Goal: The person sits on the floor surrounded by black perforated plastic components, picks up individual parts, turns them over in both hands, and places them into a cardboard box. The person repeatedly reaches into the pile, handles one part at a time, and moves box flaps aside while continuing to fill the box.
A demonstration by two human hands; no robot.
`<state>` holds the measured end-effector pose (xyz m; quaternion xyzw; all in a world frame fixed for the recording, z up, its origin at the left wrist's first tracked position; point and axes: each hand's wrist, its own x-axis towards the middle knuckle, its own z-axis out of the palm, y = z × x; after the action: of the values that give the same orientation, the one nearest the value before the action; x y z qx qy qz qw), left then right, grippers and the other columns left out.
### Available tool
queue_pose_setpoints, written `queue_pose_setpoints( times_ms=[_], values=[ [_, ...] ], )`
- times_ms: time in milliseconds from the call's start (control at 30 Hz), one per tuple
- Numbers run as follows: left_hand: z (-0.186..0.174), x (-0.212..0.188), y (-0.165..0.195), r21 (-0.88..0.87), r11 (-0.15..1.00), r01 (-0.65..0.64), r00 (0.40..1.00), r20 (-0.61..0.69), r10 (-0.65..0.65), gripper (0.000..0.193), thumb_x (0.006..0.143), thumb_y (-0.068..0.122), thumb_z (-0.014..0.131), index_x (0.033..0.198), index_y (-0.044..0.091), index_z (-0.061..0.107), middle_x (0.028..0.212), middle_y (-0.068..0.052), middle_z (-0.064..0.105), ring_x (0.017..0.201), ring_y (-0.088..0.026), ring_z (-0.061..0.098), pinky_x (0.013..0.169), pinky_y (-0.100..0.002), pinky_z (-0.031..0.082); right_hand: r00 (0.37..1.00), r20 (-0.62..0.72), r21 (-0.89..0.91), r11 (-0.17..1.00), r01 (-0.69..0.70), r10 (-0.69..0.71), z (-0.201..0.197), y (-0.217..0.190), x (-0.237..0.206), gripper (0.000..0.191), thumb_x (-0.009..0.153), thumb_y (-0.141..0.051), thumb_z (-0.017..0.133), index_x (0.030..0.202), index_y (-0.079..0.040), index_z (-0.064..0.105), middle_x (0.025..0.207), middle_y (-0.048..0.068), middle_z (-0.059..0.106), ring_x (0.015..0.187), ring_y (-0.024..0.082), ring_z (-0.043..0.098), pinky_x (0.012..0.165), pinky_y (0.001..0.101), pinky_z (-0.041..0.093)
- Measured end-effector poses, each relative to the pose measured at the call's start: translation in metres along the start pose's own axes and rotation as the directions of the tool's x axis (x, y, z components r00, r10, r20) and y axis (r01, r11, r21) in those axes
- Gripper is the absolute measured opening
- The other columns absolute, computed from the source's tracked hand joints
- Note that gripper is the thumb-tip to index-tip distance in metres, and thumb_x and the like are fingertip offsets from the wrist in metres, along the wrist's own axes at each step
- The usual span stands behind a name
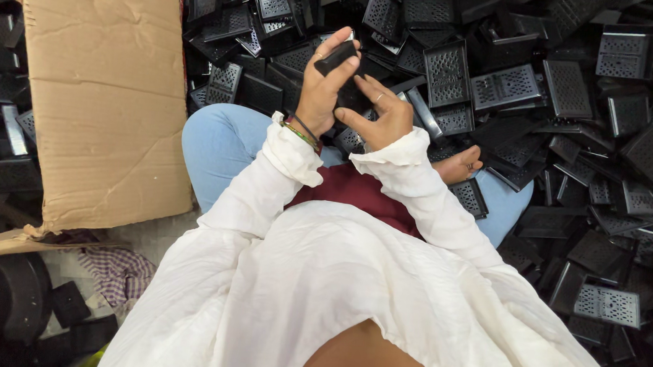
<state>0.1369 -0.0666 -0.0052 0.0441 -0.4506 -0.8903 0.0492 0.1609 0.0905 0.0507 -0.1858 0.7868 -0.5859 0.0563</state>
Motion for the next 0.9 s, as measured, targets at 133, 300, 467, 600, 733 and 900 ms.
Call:
queue_pose_setpoints(
  times_ms=[133,300,467,600,733,900],
  values=[
    [-0.005,-0.001,0.006,-0.204,0.978,0.037,0.999,0.009,-0.035,0.051,0.1,0.004,0.068,0.147,-0.004,0.052,0.132,-0.014,0.064,0.118,-0.021,0.062,0.105,-0.034,0.052,0.993,0.045,0.415,0.902,-0.12,0.112,-0.002,0.028,0.001,0.066,0.086,-0.012,0.085,0.141,0.005,0.052,0.136,0.022,0.063,0.122,0.026,0.065,0.102,0.0333,0.055],
    [-0.025,0.007,0.002,-0.283,0.957,0.06,0.994,0.102,-0.033,0.053,0.1,0.012,0.066,0.148,-0.001,0.048,0.133,-0.014,0.063,0.114,-0.021,0.063,0.103,-0.037,0.054,0.878,0.226,0.626,0.628,-0.462,0.421,-0.008,0.055,0.022,0.052,0.088,-0.007,0.079,0.134,0.006,0.06,0.116,0.017,0.073,0.098,0.021,0.074,0.083,0.0332,0.065],
    [-0.055,0.03,-0.008,-0.301,0.951,0.076,0.996,-0.028,-0.088,0.058,0.106,0.038,0.06,0.145,-0.003,0.046,0.13,-0.012,0.061,0.1,-0.018,0.054,0.092,-0.033,0.051,0.987,-0.092,0.442,0.894,-0.079,0.133,-0.043,0.066,0.13,0.05,0.082,-0.013,0.083,0.124,0.004,0.064,0.109,0.016,0.072,0.093,0.025,0.073,0.082,0.0405,0.062],
    [-0.091,0.03,-0.009,-0.187,0.974,0.124,0.926,-0.33,-0.181,0.066,0.099,0.051,0.06,0.143,0.002,0.05,0.134,-0.011,0.065,0.108,-0.016,0.062,0.093,-0.032,0.053,0.983,-0.124,-0.088,0.988,0.124,-0.134,-0.055,0.074,0.173,0.055,0.076,-0.024,0.086,0.12,0.001,0.064,0.11,0.016,0.068,0.098,0.029,0.068,0.087,0.0469,0.055],
    [-0.113,0.03,-0.017,-0.124,0.988,0.096,0.878,-0.457,-0.143,0.051,0.097,0.039,0.066,0.134,0.006,0.057,0.128,-0.008,0.064,0.111,-0.016,0.065,0.092,-0.034,0.051,0.999,-0.009,-0.731,0.681,-0.039,0.048,-0.034,0.079,0.186,0.061,0.07,-0.035,0.09,0.115,-0.002,0.065,0.111,0.016,0.065,0.103,0.033,0.064,0.091,0.0533,0.048],
    [-0.096,0.06,-0.02,0.802,0.58,-0.143,0.937,-0.079,0.341,0.034,0.093,0.008,0.073,0.126,0.006,0.066,0.126,-0.012,0.069,0.117,-0.025,0.067,0.106,-0.037,0.055,0.995,0.021,-0.858,0.508,0.068,-0.099,-0.002,0.098,0.168,0.045,0.078,-0.021,0.085,0.114,-0.002,0.066,0.118,0.017,0.066,0.109,0.036,0.064,0.093,0.0481,0.049]
  ],
)
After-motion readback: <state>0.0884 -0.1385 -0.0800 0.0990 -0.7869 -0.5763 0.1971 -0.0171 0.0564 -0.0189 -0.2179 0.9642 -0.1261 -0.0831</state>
